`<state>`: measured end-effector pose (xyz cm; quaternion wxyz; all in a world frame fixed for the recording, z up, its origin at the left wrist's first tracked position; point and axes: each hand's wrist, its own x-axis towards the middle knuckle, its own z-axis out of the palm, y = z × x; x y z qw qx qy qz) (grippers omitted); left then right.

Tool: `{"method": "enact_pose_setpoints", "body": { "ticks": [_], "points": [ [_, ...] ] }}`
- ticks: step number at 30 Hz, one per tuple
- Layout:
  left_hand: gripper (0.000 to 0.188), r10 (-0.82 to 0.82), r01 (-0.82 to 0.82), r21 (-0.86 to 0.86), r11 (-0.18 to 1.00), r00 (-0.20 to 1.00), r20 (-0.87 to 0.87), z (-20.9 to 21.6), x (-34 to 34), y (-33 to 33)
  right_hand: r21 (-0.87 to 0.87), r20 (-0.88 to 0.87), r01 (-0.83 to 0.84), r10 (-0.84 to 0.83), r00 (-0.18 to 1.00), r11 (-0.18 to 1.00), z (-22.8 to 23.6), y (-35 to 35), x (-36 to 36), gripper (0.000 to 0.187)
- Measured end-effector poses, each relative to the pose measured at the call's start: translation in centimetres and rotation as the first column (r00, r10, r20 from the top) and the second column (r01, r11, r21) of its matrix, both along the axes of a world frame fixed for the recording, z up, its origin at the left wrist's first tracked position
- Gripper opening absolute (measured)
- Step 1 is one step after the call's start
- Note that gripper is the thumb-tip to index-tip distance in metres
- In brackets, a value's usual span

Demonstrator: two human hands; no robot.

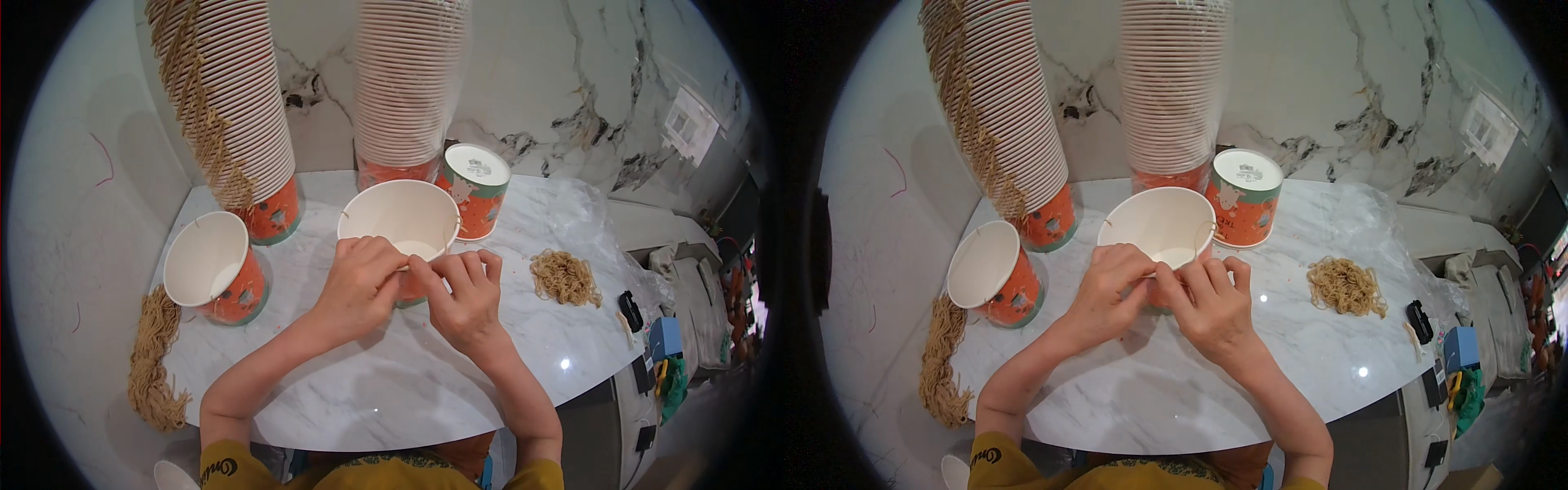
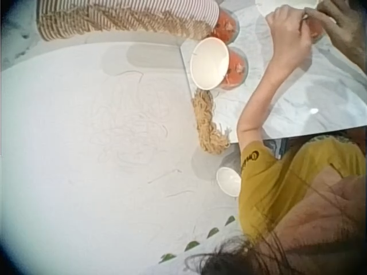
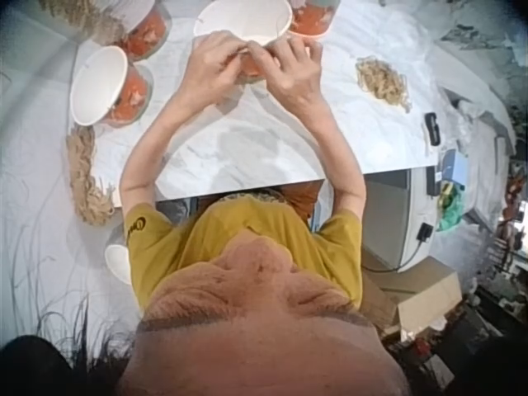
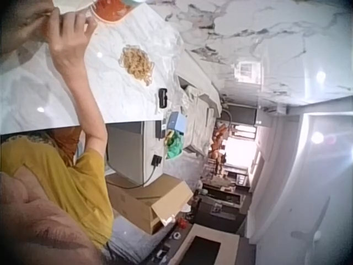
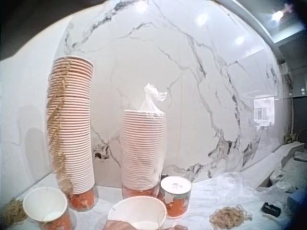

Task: Attach string handles to decorative paper buckets/cups.

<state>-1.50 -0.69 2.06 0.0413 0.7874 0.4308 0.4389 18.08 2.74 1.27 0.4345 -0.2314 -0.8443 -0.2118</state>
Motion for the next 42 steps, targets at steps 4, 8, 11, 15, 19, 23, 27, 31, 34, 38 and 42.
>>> {"method": "enact_pose_setpoints", "body": {
  "ticks": [4, 8, 11, 15, 19, 23, 27, 31, 34, 38, 42],
  "points": [
    [0.015, 0.023, -0.015, -0.044, 0.999, 0.983, 0.185, 0.3, -0.8, 0.8, -0.072, 0.017, -0.018, 0.02, 1.0, 0.997, -0.6, 0.0, 0.1, 0.056],
    [0.011, 0.044, 0.07, -0.225, 0.972, 0.884, 0.465, 0.6, -1.5, 1.3, -0.069, -0.042, -0.117, 0.115, 0.993, 0.991, -0.8, -0.1, -0.5, 0.058],
    [0.012, 0.021, 0.175, -0.289, 0.941, 0.824, 0.567, 0.4, -1.9, 1.4, -0.003, -0.069, -0.12, 0.119, 0.99, 0.993, -0.6, -0.2, -0.5, 0.052],
    [0.014, 0.047, 0.277, -0.404, 0.872, 0.775, 0.63, 0.1, -2.0, 1.5, -0.077, -0.256, -0.049, 0.027, 0.966, 0.996, -0.4, 0.9, 0.1, 0.055],
    [0.014, 0.025, 0.275, -0.388, 0.88, 0.788, 0.615, -0.8, -1.9, 1.8, -0.242, -0.396, -0.086, -0.017, 0.918, 0.967, -0.3, 2.3, 1.1, 0.036],
    [0.019, -0.107, 0.252, -0.274, 0.928, 0.885, 0.452, -0.9, -1.7, 1.5, -0.521, -0.639, -0.383, -0.05, 0.768, 0.763, -0.2, 2.9, 1.8, 0.02],
    [0.021, -0.135, 0.239, -0.24, 0.941, 0.914, 0.383, -0.8, -1.5, 1.4, -0.558, -0.73, -0.505, -0.099, 0.677, 0.659, 0.1, 2.8, 2.1, 0.016],
    [0.022, -0.128, 0.205, -0.235, 0.95, 0.943, 0.306, -0.5, -1.3, 1.1, -0.555, -0.709, -0.46, -0.105, 0.697, 0.694, 0.6, 2.4, 2.0, 0.014],
    [0.021, -0.134, 0.194, -0.232, 0.953, 0.959, 0.25, -0.3, -1.1, 0.9, -0.555, -0.682, -0.456, -0.068, 0.728, 0.696, 0.2, 2.8, 2.2, 0.012],
    [0.02, -0.132, 0.195, -0.208, 0.958, 0.95, 0.283, -0.7, -1.2, 1.2, -0.584, -0.711, -0.514, -0.09, 0.698, 0.628, 0.1, 2.8, 2.2, 0.009],
    [0.019, -0.119, 0.187, -0.216, 0.958, 0.949, 0.294, -0.7, -1.3, 1.3, -0.577, -0.697, -0.496, -0.074, 0.713, 0.649, 0.1, 2.8, 1.9, 0.007]
  ]
}}
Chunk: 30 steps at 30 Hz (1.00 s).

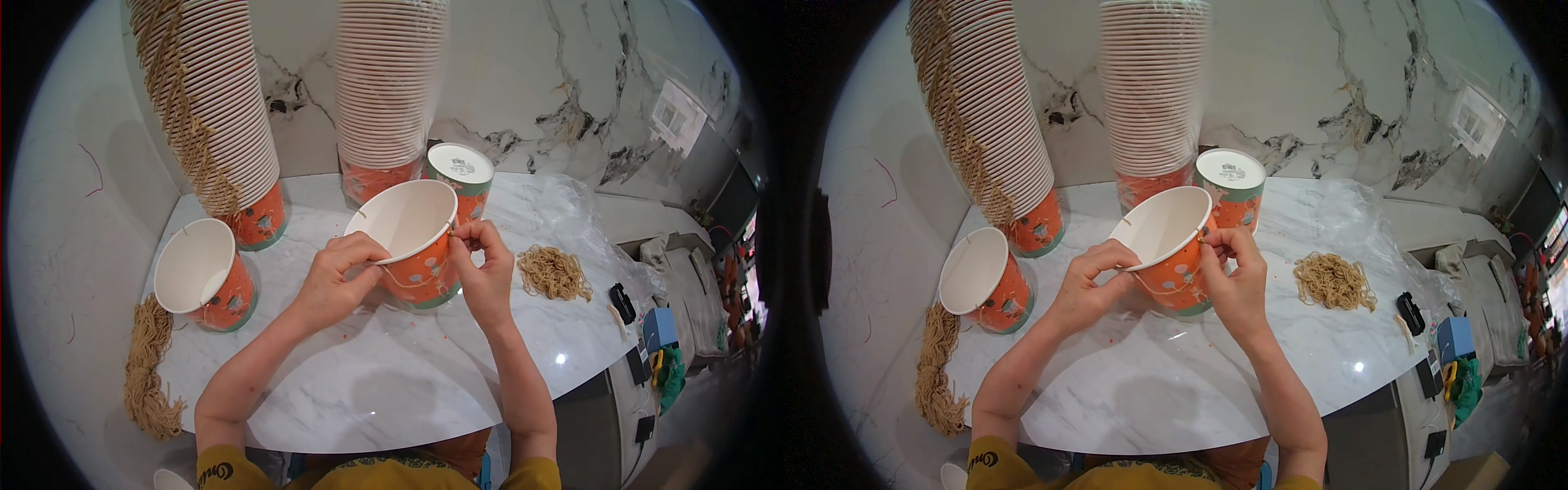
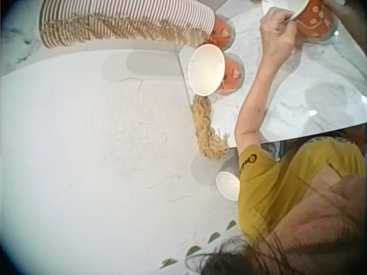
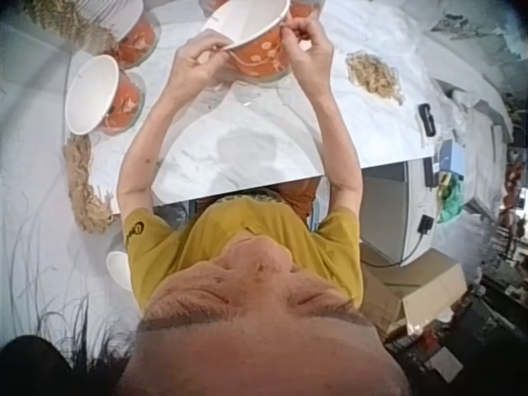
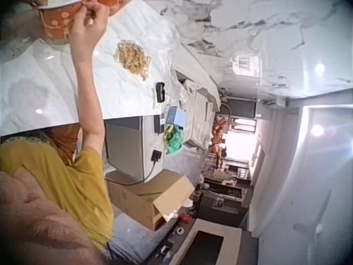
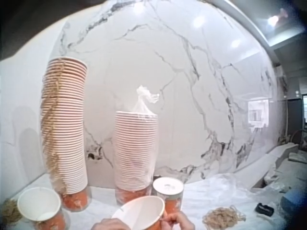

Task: Attach string handles to decorative paper buckets/cups.

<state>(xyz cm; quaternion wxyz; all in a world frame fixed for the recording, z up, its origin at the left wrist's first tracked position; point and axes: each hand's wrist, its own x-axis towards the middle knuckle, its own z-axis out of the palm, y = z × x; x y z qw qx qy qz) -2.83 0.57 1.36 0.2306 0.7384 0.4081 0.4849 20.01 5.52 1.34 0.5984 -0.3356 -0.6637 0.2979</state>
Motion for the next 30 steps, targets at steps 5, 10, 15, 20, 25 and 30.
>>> {"method": "enact_pose_setpoints", "body": {
  "ticks": [5, 10, 15, 20, 25, 30],
  "points": [
    [0.018, 0.023, -0.024, -0.007, 1.0, 0.998, -0.065, 0.8, 0.1, -0.2, 0.021, 0.03, 0.021, -0.022, 0.999, 1.0, -0.1, 0.0, 0.2, 0.007],
    [0.013, 0.04, -0.039, 0.037, 0.999, 0.999, -0.022, 0.8, -0.2, 0.0, -0.127, -0.038, -0.071, 0.066, 0.997, 0.989, 0.0, -0.5, -0.1, 0.008],
    [0.018, 0.029, -0.028, 0.018, 0.999, 0.999, -0.038, 1.4, -1.2, 0.2, -0.124, 0.016, -0.047, 0.049, 0.999, 0.991, -0.5, 0.1, 0.1, 0.01],
    [0.018, 0.025, -0.025, -0.009, 1.0, 1.0, 0.003, 1.3, -1.1, 0.2, -0.164, -0.011, -0.022, 0.02, 1.0, 0.986, -0.1, 0.1, 0.2, 0.013],
    [0.018, 0.019, -0.018, -0.028, 0.999, 1.0, 0.021, 1.0, -1.2, 0.3, -0.056, -0.005, -0.028, 0.028, 1.0, 0.998, -0.5, 0.2, -0.2, 0.015],
    [0.018, 0.048, -0.045, -0.145, 0.988, 0.999, 0.018, 1.0, -1.6, 0.3, 0.095, 0.108, 0.022, -0.033, 0.994, 0.995, -0.5, -0.8, -1.2, 0.012]
  ]
}}
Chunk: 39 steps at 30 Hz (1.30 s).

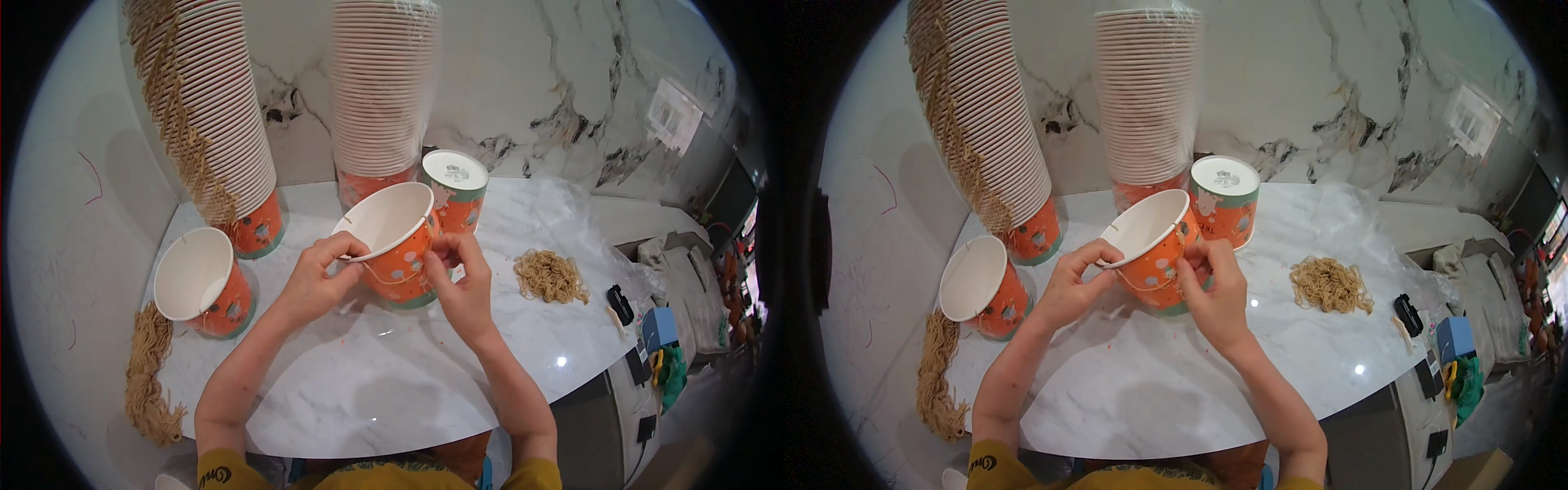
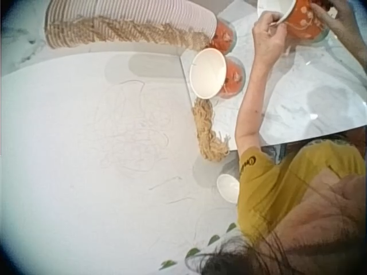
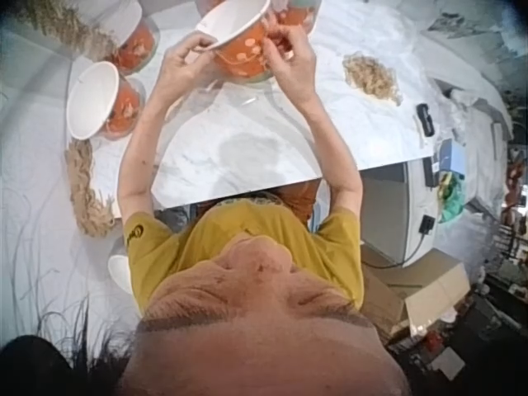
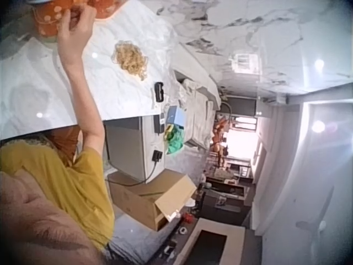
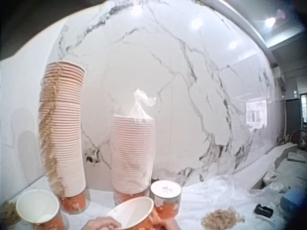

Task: Attach string handles to decorative paper buckets/cups.

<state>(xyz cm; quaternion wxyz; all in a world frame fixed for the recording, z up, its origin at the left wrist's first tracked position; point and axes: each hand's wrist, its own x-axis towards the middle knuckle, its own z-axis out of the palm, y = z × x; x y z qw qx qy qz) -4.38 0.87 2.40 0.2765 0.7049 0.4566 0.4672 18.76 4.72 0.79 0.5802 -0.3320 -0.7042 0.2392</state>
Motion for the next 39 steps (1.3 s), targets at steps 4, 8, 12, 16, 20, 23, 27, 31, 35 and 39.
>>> {"method": "enact_pose_setpoints", "body": {
  "ticks": [4, 8, 12, 16, 20, 23, 27, 31, 35, 39],
  "points": [
    [0.018, -0.058, 0.058, -0.033, 0.998, 0.998, -0.002, -0.1, -0.1, 0.1, 0.024, 0.058, 0.014, -0.016, 0.998, 1.0, -0.8, 0.1, -0.3, 0.009],
    [0.02, -0.081, 0.091, -0.12, 0.989, 0.993, 0.083, 0.5, 0.1, 0.0, 0.007, 0.026, -0.017, 0.017, 1.0, 1.0, -1.0, 0.1, -0.7, 0.011],
    [0.02, -0.072, 0.083, -0.112, 0.99, 0.992, 0.102, -0.1, -0.9, 0.4, -0.109, -0.025, -0.001, -0.002, 1.0, 0.994, -1.6, 1.0, -0.4, 0.016],
    [0.021, -0.072, 0.09, -0.105, 0.99, 0.983, 0.167, -0.4, -1.0, 1.0, 0.1, 0.156, 0.323, -0.336, 0.929, 0.941, -4.6, 4.1, 1.8, 0.032],
    [0.021, -0.06, 0.085, -0.129, 0.988, 0.98, 0.188, -0.8, -2.1, 1.2, -0.665, -0.075, -0.014, -0.048, 0.996, 0.746, -2.4, 4.4, 2.6, 0.031],
    [0.02, -0.06, 0.104, -0.191, 0.976, 0.974, 0.22, -0.8, -1.8, 1.3, -0.751, -0.456, -0.392, 0.012, 0.89, 0.532, -2.3, 4.5, 3.2, 0.024],
    [0.025, -0.04, 0.071, -0.197, 0.978, 0.987, 0.159, -1.1, -1.9, 1.7, -0.709, -0.538, -0.473, 0.032, 0.842, 0.524, -2.7, 4.9, 3.4, 0.016],
    [0.029, -0.112, 0.139, -0.157, 0.978, 0.979, 0.171, -0.1, -1.3, 1.1, -0.682, -0.487, -0.412, 0.044, 0.872, 0.604, -2.5, 4.3, 2.9, 0.015],
    [0.026, -0.108, 0.177, -0.261, 0.949, 0.96, 0.26, 0.5, -0.9, 0.6, -0.659, -0.487, -0.416, 0.066, 0.871, 0.626, -2.6, 3.9, 2.4, 0.016],
    [0.024, -0.098, 0.21, -0.275, 0.938, 0.923, 0.372, -0.3, -0.8, 0.8, -0.652, -0.462, -0.413, 0.099, 0.882, 0.636, -2.5, 3.5, 2.0, 0.015]
  ]
}}
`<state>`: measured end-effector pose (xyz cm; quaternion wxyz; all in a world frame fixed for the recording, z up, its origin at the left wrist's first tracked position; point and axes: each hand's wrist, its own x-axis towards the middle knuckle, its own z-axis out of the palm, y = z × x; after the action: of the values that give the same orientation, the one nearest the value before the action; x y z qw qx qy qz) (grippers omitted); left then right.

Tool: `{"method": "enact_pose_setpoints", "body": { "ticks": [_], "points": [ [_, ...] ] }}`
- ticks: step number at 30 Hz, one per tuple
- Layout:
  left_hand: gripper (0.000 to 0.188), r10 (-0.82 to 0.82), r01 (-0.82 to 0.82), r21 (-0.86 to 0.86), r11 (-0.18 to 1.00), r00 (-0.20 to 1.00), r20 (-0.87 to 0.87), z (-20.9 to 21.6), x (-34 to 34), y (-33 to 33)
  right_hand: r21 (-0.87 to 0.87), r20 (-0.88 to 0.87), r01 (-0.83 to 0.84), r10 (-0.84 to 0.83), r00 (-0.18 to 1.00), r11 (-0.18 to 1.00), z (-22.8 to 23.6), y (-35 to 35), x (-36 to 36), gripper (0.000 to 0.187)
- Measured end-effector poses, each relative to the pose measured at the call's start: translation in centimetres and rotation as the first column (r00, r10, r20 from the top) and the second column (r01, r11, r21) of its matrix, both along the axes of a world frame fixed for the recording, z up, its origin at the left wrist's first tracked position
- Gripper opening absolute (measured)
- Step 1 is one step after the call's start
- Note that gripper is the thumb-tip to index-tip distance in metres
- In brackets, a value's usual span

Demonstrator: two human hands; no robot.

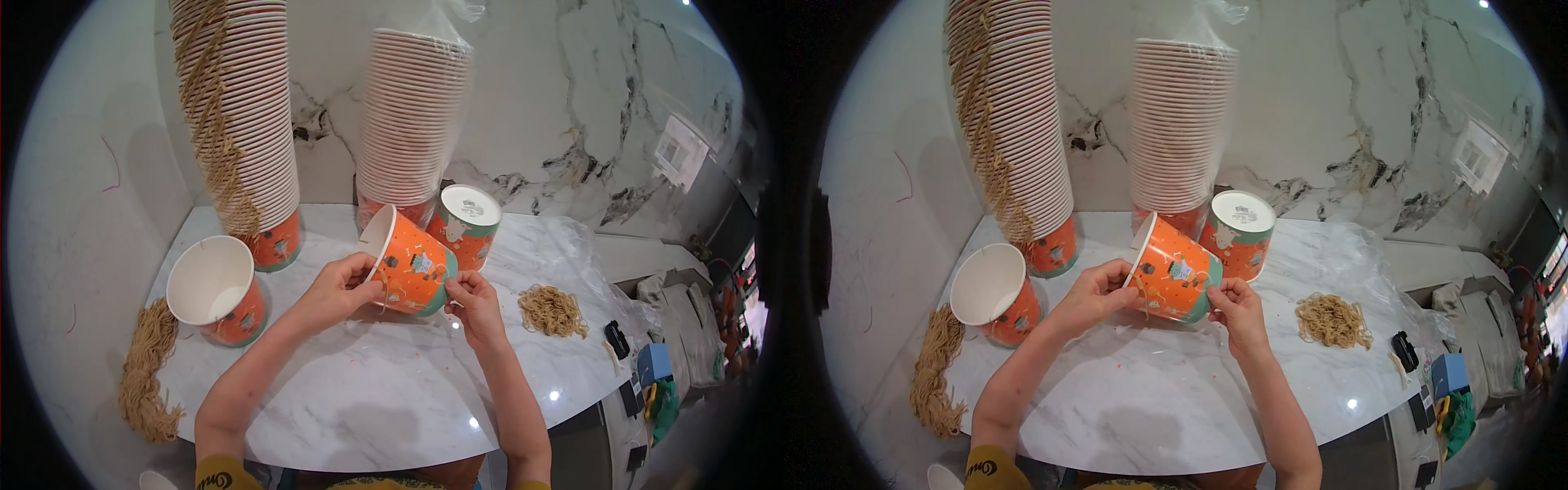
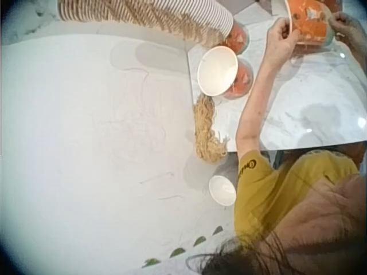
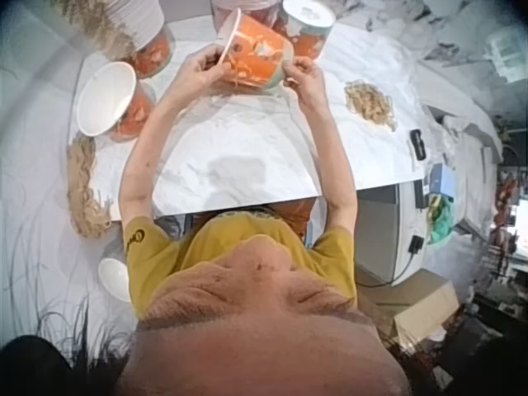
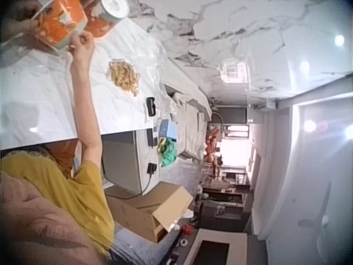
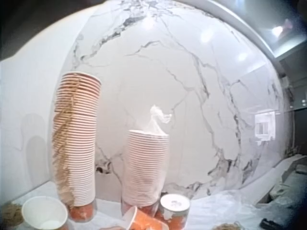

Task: Attach string handles to decorative paper buckets/cups.

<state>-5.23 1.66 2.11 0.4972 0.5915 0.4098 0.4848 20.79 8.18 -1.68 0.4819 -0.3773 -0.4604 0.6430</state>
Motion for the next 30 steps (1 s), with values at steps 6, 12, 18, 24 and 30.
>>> {"method": "enact_pose_setpoints", "body": {
  "ticks": [6, 12, 18, 24, 30],
  "points": [
    [0.02, 0.13, -0.131, 0.003, 0.991, 0.99, 0.058, 0.3, 0.3, 0.0, 0.149, 0.076, -0.044, 0.033, 0.997, 0.988, -0.3, -0.1, -0.2, 0.015],
    [0.016, 0.131, -0.134, 0.057, 0.989, 0.99, 0.05, 0.2, 0.5, -0.1, 0.281, 0.115, -0.011, -0.023, 0.993, 0.96, 0.2, -0.1, -0.1, 0.016],
    [0.015, 0.084, -0.079, 0.068, 0.995, 0.994, -0.07, -1.0, 0.6, 0.0, 0.224, 0.037, 0.064, -0.074, 0.997, 0.972, 1.2, -0.5, 0.0, 0.018],
    [0.024, 0.068, -0.023, 0.146, 0.989, 0.949, -0.307, -0.8, 0.6, -0.1, 0.175, -0.05, 0.115, -0.108, 0.993, 0.978, 1.2, 0.3, 0.7, 0.02],
    [0.025, 0.102, -0.079, 0.082, 0.993, 0.938, -0.33, -0.8, 0.3, 0.0, 0.223, -0.046, 0.07, -0.061, 0.997, 0.972, 1.0, 0.2, 0.7, 0.022]
  ]
}}
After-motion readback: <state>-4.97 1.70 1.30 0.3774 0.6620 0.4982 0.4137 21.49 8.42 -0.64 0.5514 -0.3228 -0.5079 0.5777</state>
